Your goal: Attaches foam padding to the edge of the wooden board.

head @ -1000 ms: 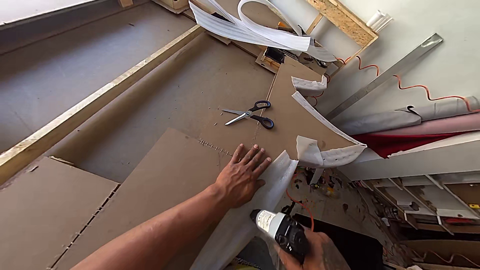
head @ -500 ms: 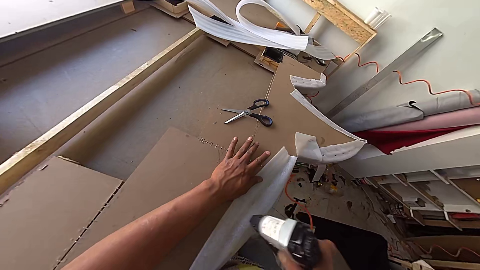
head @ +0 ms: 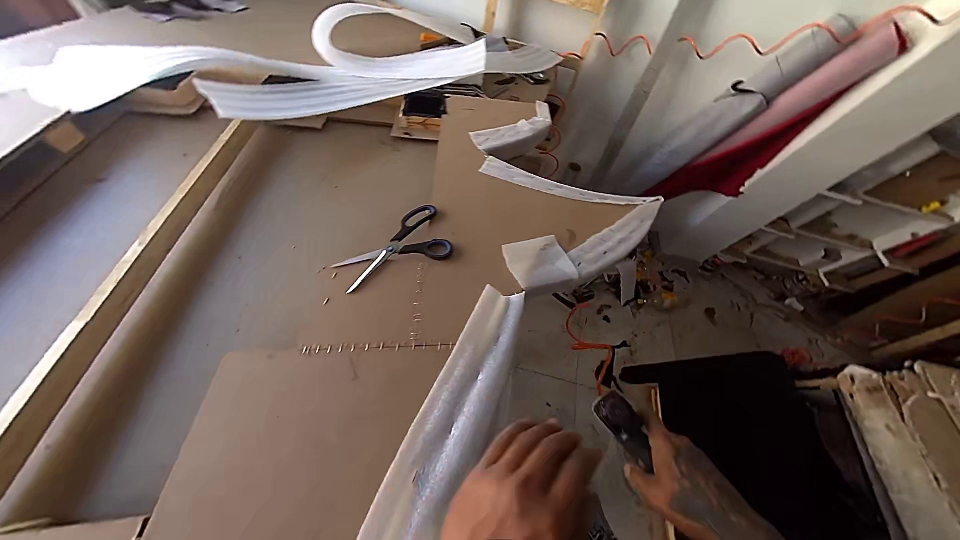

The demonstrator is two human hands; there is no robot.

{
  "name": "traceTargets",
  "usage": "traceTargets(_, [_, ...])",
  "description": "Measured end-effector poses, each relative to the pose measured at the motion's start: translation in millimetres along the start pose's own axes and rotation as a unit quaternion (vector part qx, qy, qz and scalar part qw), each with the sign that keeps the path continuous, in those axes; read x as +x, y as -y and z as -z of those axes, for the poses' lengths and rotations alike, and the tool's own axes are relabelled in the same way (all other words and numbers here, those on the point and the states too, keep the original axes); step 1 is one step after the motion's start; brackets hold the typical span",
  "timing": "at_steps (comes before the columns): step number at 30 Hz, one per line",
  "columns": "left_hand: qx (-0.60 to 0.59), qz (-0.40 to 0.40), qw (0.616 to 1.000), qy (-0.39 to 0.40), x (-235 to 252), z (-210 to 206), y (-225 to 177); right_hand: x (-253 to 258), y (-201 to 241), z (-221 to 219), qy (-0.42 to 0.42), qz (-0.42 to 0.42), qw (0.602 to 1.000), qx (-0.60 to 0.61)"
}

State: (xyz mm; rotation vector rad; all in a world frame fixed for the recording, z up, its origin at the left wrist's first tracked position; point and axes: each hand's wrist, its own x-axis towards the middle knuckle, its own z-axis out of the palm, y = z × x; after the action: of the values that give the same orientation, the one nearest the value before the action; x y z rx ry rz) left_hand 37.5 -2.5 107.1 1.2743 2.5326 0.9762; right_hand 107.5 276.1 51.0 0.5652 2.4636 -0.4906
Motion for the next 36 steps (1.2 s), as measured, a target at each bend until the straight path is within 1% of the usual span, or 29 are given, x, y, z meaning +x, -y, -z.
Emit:
traceTargets(1, [0.049, -0.033, 0.998, 0.009, 29.7, -26.7, 1.0, 19.0, -13.7, -7.4, 0.016, -0.017, 1.000, -0.013])
traceTargets(2, [0.076, -0.039, 0.996, 0.022, 61.9, -51.8, 9.8, 36.1, -24.5, -11.9, 0.034, -0.023, 0.999, -0.017])
traceTargets(3, [0.056, 0.001, 0.997, 0.052, 90.8, -73.5, 23.0, 49.3, -32.4, -14.0, 0.054, -0.021, 0.998, -0.010])
traceTargets(4, [-0.015, 0.084, 0.993, 0.080, 111.3, -94.8, 38.0, 59.3, -40.1, -16.3, 0.070, -0.013, 0.997, 0.004])
traceTargets(5, [-0.149, 0.187, 0.968, 0.078, 120.7, -117.4, 53.2, 68.3, -48.5, -19.1, 0.075, 0.002, 0.997, 0.018])
traceTargets(6, [-0.319, 0.282, 0.905, 0.029, 120.0, -142.2, 66.3, 79.0, -57.5, -22.0, 0.074, 0.018, 0.997, 0.028])
traceTargets(7, [-0.475, 0.349, 0.807, -0.035, 113.7, -165.0, 76.0, 93.0, -67.4, -26.7, 0.071, 0.033, 0.996, 0.039])
traceTargets(8, [-0.583, 0.386, 0.710, -0.080, 104.3, -182.7, 84.3, 109.1, -77.1, -33.0, 0.077, 0.041, 0.995, 0.055])
traceTargets(9, [-0.649, 0.398, 0.638, -0.121, 92.7, -198.2, 91.8, 124.1, -87.1, -40.8, 0.084, 0.045, 0.993, 0.067])
traceTargets(10, [-0.683, 0.395, 0.591, -0.168, 80.1, -213.5, 101.6, 137.3, -95.3, -49.6, 0.092, 0.050, 0.992, 0.076])
traceTargets(11, [-0.703, 0.379, 0.562, -0.218, 68.6, -226.7, 114.3, 149.1, -100.3, -57.2, 0.093, 0.055, 0.991, 0.085])
traceTargets(12, [-0.716, 0.345, 0.547, -0.262, 61.3, -237.0, 128.3, 160.6, -102.8, -60.4, 0.090, 0.064, 0.989, 0.094])
traceTargets(13, [-0.725, 0.306, 0.541, -0.295, 58.0, -243.9, 141.2, 170.5, -104.1, -59.2, 0.084, 0.074, 0.988, 0.111])
traceTargets(15, [-0.731, 0.260, 0.532, -0.338, 58.0, -247.1, 155.7, 183.7, -107.4, -47.7, 0.084, 0.091, 0.979, 0.162])
traceTargets(16, [-0.728, 0.247, 0.535, -0.352, 61.4, -245.0, 161.3, 192.0, -110.2, -40.3, 0.092, 0.101, 0.973, 0.185])
traceTargets(18, [-0.707, 0.236, 0.558, -0.366, 65.4, -240.3, 173.0, 208.5, -114.5, -28.7, 0.131, 0.114, 0.958, 0.230])
traceTargets(21, [-0.659, 0.282, 0.573, -0.396, 69.3, -240.2, 173.7, 232.9, -116.8, -21.2, 0.234, 0.112, 0.919, 0.296])
traceTargets(22, [-0.638, 0.298, 0.585, -0.401, 71.1, -241.6, 172.6, 239.6, -116.1, -21.3, 0.257, 0.111, 0.908, 0.313])
traceTargets(25, [-0.549, 0.324, 0.642, -0.426, 78.3, -247.5, 179.4, 255.7, -109.2, -26.9, 0.282, 0.121, 0.893, 0.330])
traceTargets(26, [-0.502, 0.348, 0.651, -0.451, 81.7, -247.2, 181.0, 259.6, -105.6, -29.3, 0.288, 0.128, 0.882, 0.350])
traceTargets(27, [-0.458, 0.372, 0.649, -0.480, 85.2, -244.9, 181.9, 262.4, -101.1, -31.7, 0.296, 0.134, 0.866, 0.381])
traceTargets(28, [-0.420, 0.401, 0.634, -0.511, 90.5, -239.6, 181.9, 264.8, -95.6, -33.9, 0.308, 0.138, 0.839, 0.427])
traceTargets(29, [-0.395, 0.426, 0.608, -0.541, 97.4, -232.9, 181.0, 266.7, -90.0, -37.7, 0.323, 0.141, 0.800, 0.486])
traceTargets(30, [-0.384, 0.438, 0.583, -0.566, 102.6, -227.1, 180.1, 267.7, -84.4, -42.9, 0.340, 0.136, 0.751, 0.549])
traceTargets(31, [-0.376, 0.440, 0.572, -0.582, 104.1, -223.4, 180.1, 268.8, -78.9, -49.0, 0.362, 0.127, 0.703, 0.599])
traceTargets(32, [-0.360, 0.441, 0.577, -0.586, 104.3, -219.9, 180.7, 270.9, -71.9, -55.1, 0.388, 0.110, 0.665, 0.629])
traceTargets(33, [-0.332, 0.449, 0.594, -0.579, 106.7, -215.6, 180.8, 273.9, -63.0, -60.3, 0.414, 0.088, 0.644, 0.637])
traceTargets(35, [-0.266, 0.495, 0.629, -0.537, 127.1, -203.9, 168.0, 281.7, -43.3, -69.4, 0.461, 0.050, 0.638, 0.615])
traceTargets(36, [-0.253, 0.516, 0.609, -0.546, 147.0, -197.7, 159.8, 286.5, -33.2, -72.3, 0.486, 0.049, 0.640, 0.592])
